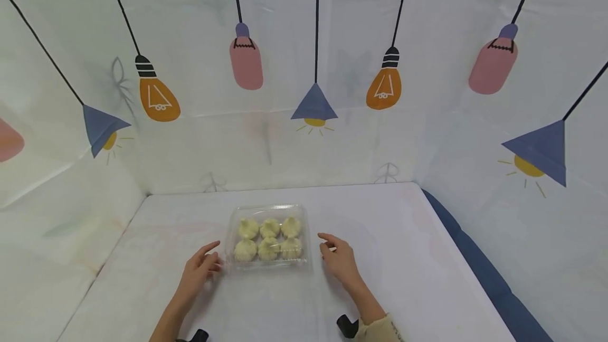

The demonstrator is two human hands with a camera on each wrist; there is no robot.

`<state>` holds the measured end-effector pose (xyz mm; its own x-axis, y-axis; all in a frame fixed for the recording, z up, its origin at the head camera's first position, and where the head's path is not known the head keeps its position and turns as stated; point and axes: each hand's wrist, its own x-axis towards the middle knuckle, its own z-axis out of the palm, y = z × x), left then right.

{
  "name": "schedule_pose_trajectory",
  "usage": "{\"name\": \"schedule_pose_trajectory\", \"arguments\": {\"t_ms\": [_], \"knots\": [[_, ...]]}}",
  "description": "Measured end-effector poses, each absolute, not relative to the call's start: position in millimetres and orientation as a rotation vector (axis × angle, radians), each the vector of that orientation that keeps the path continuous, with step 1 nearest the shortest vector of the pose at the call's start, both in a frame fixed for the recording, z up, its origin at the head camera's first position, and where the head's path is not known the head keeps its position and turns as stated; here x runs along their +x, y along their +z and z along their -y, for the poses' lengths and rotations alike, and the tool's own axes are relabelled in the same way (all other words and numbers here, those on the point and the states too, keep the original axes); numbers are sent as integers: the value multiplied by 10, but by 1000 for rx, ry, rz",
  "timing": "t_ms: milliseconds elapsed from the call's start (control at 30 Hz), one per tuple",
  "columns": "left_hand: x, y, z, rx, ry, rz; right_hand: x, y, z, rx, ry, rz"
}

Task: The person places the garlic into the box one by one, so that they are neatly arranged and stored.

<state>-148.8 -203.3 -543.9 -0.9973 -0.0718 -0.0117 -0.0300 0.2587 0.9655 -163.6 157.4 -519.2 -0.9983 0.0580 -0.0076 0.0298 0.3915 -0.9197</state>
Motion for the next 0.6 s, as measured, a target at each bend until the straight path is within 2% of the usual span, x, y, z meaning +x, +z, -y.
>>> {"name": "schedule_pose_trajectory", "arguments": {"t_ms": [300,600], "knots": [[-1665,-4891,2343,-205,-838,2810,-1889,-4598,-2091,248,1122,2686],[-1714,-4566,2778,-242,-371,2753,-2009,-4255,-2419,349,644,2729]]}}
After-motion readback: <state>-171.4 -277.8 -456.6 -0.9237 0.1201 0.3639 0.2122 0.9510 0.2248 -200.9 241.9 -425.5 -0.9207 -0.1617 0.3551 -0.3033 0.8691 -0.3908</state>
